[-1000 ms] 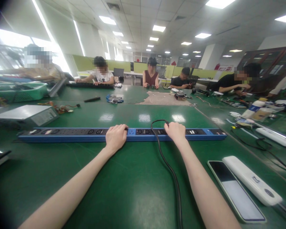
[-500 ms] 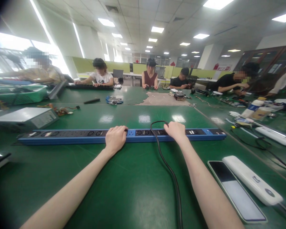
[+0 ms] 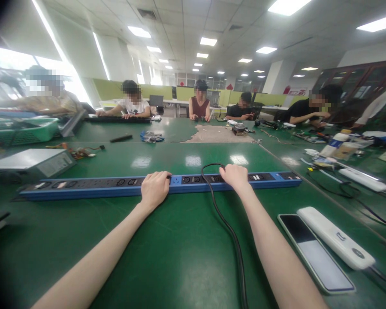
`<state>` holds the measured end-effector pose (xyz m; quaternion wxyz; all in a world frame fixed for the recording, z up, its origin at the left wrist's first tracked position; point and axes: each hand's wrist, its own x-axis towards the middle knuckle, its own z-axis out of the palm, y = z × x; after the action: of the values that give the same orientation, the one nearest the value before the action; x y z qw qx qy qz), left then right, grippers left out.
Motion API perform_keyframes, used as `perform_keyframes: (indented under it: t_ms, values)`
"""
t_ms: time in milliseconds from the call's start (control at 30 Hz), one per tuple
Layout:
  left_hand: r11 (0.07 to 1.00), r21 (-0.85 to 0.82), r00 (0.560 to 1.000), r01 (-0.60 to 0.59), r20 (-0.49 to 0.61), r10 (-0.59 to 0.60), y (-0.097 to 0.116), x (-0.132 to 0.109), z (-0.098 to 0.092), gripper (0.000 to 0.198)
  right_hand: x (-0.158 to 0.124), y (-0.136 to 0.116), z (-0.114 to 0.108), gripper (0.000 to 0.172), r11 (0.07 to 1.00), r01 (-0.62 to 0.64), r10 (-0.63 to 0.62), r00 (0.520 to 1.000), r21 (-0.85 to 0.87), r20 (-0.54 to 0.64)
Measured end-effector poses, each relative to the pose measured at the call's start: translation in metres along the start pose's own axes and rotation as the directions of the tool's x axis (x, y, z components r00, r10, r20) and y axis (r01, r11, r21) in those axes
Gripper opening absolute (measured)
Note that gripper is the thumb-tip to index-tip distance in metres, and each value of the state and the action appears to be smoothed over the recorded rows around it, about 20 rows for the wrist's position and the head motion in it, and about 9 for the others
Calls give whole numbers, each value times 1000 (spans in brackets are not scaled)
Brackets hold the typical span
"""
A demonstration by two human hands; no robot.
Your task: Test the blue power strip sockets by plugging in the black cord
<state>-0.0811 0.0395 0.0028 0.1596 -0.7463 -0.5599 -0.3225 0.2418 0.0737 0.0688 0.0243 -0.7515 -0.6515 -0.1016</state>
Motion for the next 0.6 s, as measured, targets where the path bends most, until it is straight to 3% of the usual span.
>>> perform_keyframes:
  t_ms: [367,600]
  values:
    - [1000,-9,1000,4,2,-4,0,2,-1,24,-2,7,-4,66,999,-6,4,1000,52,28]
    - [1000,-12,1000,6,5,-6,2,3,-2,25,3,9,-10,43,995,82,-80,996,64,-34]
